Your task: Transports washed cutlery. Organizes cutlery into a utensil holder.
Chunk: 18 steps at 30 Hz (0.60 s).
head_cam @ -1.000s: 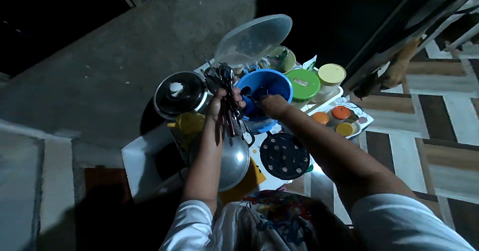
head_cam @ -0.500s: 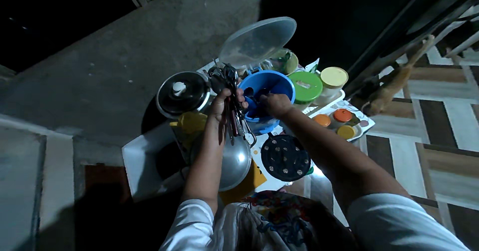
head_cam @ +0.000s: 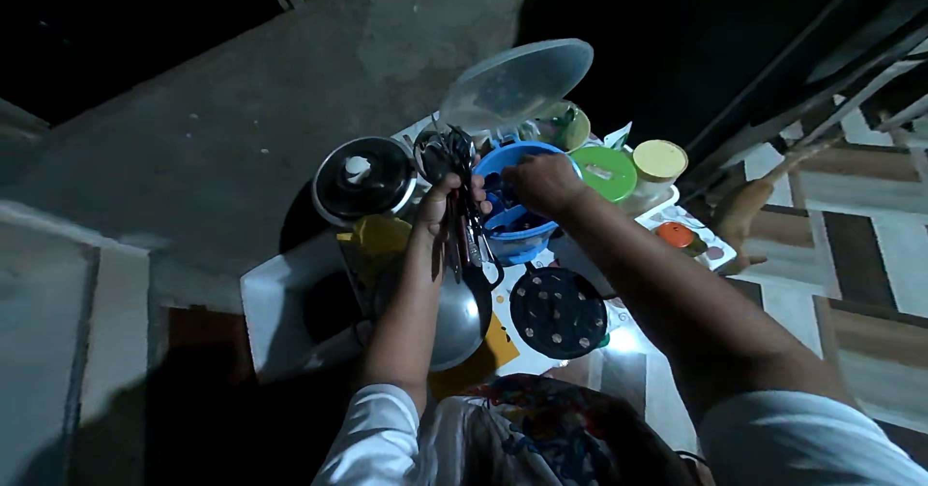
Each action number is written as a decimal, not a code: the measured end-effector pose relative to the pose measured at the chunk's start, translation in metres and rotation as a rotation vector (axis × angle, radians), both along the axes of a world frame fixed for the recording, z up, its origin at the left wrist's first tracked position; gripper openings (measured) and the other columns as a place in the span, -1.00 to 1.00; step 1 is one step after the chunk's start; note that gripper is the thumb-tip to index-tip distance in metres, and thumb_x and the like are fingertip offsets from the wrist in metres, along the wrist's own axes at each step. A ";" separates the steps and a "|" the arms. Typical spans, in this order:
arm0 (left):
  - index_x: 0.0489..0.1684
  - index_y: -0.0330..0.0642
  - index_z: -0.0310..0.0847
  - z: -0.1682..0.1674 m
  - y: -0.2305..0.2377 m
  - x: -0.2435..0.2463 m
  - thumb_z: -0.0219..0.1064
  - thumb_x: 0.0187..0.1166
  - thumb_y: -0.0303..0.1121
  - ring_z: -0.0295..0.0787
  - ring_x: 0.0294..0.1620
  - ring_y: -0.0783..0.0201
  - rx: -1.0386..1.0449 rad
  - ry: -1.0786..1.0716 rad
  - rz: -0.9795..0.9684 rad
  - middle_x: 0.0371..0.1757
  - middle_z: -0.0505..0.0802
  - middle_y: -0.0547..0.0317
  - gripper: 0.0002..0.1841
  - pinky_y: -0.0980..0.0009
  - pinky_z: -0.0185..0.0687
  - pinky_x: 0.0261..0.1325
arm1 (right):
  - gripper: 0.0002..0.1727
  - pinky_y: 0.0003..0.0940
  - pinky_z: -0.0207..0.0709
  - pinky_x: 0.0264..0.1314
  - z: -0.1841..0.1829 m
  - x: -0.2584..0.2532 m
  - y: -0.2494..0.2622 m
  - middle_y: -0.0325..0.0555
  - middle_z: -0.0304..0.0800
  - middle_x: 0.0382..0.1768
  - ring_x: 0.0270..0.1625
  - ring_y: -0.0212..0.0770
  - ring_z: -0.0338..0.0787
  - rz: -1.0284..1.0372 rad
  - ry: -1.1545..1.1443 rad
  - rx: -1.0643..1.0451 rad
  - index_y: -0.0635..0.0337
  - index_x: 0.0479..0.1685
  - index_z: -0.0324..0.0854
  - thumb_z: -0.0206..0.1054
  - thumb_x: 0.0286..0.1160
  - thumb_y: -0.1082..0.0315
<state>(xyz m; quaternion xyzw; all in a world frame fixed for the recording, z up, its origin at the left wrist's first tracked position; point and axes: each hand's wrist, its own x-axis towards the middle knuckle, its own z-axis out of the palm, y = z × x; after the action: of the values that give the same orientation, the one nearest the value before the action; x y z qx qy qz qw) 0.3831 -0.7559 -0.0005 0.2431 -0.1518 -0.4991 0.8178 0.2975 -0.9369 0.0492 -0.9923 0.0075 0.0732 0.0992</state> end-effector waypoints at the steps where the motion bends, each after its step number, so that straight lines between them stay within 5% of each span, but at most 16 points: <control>1: 0.25 -0.09 0.42 0.000 -0.001 -0.001 0.71 0.08 -0.25 0.82 -0.42 0.28 0.011 -0.003 0.013 -0.36 0.82 0.23 -0.29 0.33 0.82 -0.28 | -0.69 0.47 0.47 0.14 0.007 0.000 0.003 0.41 0.74 0.14 0.22 0.48 0.72 -0.015 0.012 -0.010 0.20 0.23 0.73 0.14 0.71 0.45; 14: 0.31 -0.08 0.38 0.005 -0.001 -0.002 0.50 0.36 -0.21 0.75 -0.44 0.39 0.133 -0.069 0.075 -0.39 0.79 0.33 -0.45 0.44 0.73 -0.30 | -0.75 0.50 0.42 0.15 0.048 -0.017 0.020 0.40 0.80 0.01 0.20 0.47 0.74 -0.238 0.037 -0.058 0.36 -0.12 0.79 0.19 0.65 0.43; 18: 0.31 -0.10 0.37 0.004 -0.002 0.001 0.51 0.37 -0.23 0.79 -0.44 0.36 0.122 -0.069 0.059 -0.39 0.81 0.30 -0.45 0.43 0.78 -0.31 | -0.75 0.50 0.31 0.34 0.035 -0.004 0.022 0.45 0.74 0.13 0.31 0.49 0.66 -0.187 0.068 -0.106 0.44 -0.05 0.77 0.21 0.63 0.45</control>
<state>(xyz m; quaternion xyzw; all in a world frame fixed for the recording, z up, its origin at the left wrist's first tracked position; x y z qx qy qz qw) 0.3844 -0.7579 0.0031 0.3139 -0.1419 -0.4743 0.8102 0.2934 -0.9145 0.0842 -0.9881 0.1075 0.0969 0.0526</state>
